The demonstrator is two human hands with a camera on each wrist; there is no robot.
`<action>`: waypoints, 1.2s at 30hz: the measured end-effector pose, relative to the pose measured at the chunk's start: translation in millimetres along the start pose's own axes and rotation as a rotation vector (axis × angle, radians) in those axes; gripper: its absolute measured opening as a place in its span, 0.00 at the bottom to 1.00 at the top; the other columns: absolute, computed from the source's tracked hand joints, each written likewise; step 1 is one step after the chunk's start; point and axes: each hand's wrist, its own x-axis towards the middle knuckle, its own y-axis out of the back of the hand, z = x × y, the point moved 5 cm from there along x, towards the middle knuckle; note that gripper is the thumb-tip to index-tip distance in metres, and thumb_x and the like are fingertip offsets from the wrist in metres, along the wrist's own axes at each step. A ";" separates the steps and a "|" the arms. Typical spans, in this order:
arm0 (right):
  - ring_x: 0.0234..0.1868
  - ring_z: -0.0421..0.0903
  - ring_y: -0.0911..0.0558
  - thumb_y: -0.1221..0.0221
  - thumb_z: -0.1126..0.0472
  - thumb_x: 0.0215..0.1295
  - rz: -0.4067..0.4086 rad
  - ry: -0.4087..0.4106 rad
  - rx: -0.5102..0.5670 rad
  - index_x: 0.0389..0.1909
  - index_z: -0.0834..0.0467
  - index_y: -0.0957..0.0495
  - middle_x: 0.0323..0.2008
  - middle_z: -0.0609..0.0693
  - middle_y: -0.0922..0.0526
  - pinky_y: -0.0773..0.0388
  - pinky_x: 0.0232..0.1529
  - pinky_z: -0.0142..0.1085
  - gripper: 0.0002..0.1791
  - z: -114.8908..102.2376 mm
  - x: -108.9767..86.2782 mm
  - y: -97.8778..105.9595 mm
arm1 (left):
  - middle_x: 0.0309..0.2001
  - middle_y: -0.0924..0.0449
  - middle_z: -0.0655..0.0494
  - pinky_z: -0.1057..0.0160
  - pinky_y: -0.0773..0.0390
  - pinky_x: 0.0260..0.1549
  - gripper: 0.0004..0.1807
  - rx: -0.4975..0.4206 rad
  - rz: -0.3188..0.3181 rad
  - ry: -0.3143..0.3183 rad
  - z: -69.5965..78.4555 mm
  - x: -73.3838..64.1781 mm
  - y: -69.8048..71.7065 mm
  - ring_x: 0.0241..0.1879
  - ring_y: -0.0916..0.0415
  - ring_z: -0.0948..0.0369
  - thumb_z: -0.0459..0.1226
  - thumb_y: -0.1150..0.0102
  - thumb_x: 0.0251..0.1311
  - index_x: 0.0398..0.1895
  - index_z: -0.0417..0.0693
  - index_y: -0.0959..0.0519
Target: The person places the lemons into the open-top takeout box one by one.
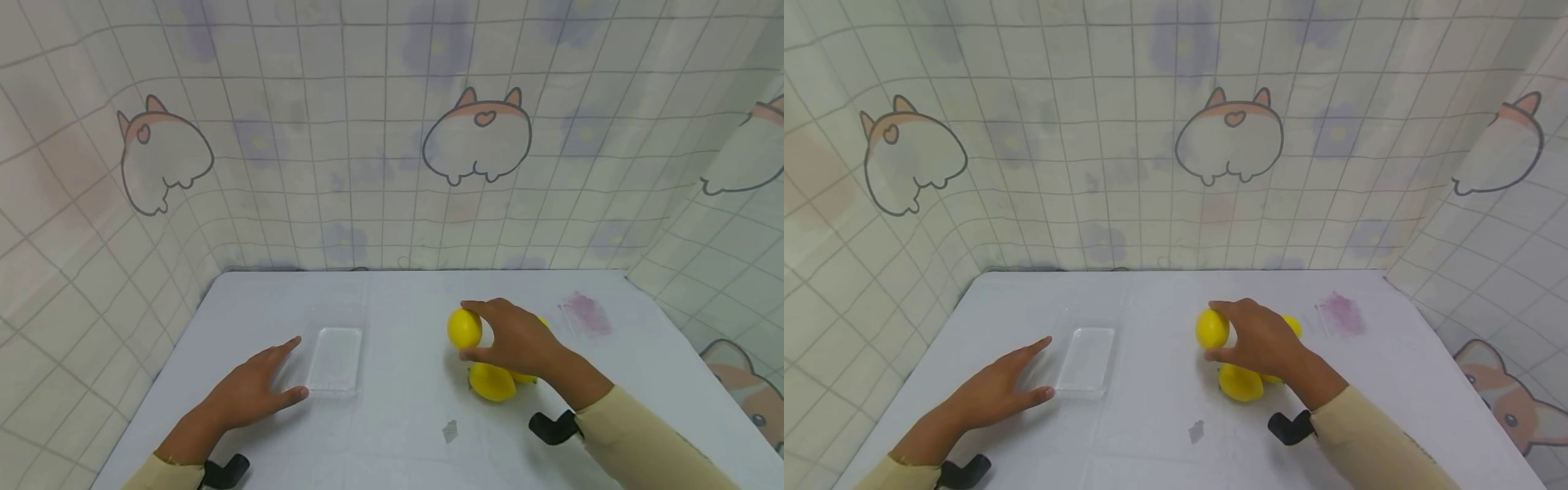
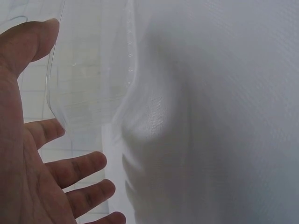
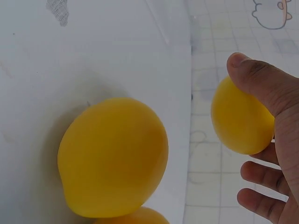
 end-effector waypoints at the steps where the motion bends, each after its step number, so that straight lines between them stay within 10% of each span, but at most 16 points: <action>1: 0.61 0.54 0.23 0.29 0.28 0.51 0.002 0.004 0.002 0.75 0.47 0.31 0.64 0.53 0.23 0.19 0.55 0.55 0.52 -0.9 0.5 -0.4 | 0.72 0.32 0.40 0.34 0.31 0.62 0.55 -0.002 0.001 0.000 -0.2 -0.1 -0.1 0.70 0.35 0.39 0.72 0.42 0.58 0.81 0.53 0.42; 36: 0.62 0.48 0.23 0.26 0.31 0.50 -0.033 0.046 0.043 0.74 0.42 0.31 0.64 0.47 0.23 0.22 0.60 0.52 0.50 -47.9 19.9 -19.1 | 0.72 0.33 0.40 0.35 0.31 0.63 0.56 -0.002 0.005 -0.007 -1.0 0.3 -0.2 0.70 0.35 0.40 0.74 0.44 0.57 0.81 0.52 0.42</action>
